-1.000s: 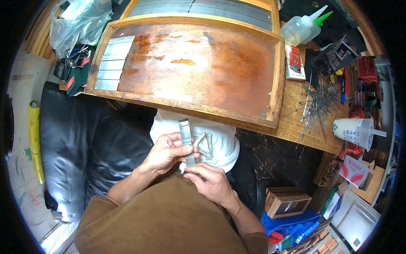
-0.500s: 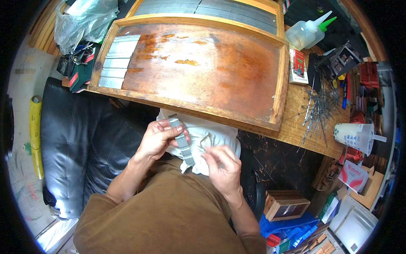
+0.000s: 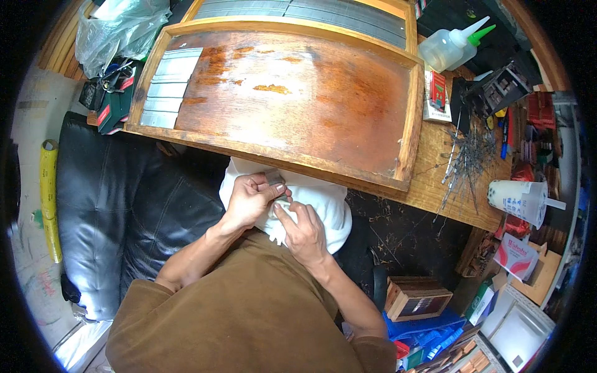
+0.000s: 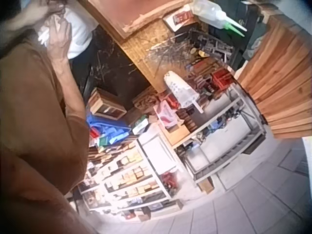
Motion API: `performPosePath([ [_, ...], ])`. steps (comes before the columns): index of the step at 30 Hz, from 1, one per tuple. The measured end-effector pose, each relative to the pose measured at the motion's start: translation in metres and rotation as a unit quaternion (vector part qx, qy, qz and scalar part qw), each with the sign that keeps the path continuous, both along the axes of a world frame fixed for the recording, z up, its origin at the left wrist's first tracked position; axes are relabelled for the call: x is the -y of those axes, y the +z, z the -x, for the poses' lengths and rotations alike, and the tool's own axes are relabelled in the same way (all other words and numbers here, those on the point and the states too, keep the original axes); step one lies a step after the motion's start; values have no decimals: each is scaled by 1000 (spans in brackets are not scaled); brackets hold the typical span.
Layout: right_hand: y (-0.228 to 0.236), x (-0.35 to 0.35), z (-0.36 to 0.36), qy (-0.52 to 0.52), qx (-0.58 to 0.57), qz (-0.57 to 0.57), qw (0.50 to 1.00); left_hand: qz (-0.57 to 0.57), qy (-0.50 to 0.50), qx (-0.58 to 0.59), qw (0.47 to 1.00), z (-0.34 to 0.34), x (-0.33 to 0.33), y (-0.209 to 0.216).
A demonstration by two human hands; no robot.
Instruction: The person handles a metal watch strap and small metal pins. They insert a pin into the strap links, manipulate the components with both hands, and repeatedly adjust the pin and links over the course of the clip.
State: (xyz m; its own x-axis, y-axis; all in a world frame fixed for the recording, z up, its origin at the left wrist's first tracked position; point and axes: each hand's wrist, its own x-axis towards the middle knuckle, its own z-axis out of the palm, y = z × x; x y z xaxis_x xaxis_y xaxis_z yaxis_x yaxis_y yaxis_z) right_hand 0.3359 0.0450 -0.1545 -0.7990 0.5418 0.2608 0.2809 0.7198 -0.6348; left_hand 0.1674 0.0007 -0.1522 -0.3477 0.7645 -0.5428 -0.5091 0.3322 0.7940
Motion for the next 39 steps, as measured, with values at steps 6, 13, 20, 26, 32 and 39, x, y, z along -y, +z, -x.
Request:
performPosePath([
  [6, 4, 3, -24, 22, 35, 44, 998, 1, -10, -8, 1000, -7, 2, 0],
  [13, 5, 0, -12, -9, -5, 42, 999, -8, -3, -40, 999, -9, 2, 9],
  [20, -4, 1, -18, -55, -3, 8, 998, -20, 51, -13, 998, -19, 8, -5],
  [26, 5, 1, -23, -159, 29, 57, 985, 15, -2, -23, 1000, 1, 16, 19],
  [32, 95, 0, -44, -55, -68, 301, 950, 18, -99, 116, 988, 23, 9, 53],
  [39, 65, 39, -51, 2, -117, 416, 902, 17, -219, 130, 967, 9, -12, 74],
])
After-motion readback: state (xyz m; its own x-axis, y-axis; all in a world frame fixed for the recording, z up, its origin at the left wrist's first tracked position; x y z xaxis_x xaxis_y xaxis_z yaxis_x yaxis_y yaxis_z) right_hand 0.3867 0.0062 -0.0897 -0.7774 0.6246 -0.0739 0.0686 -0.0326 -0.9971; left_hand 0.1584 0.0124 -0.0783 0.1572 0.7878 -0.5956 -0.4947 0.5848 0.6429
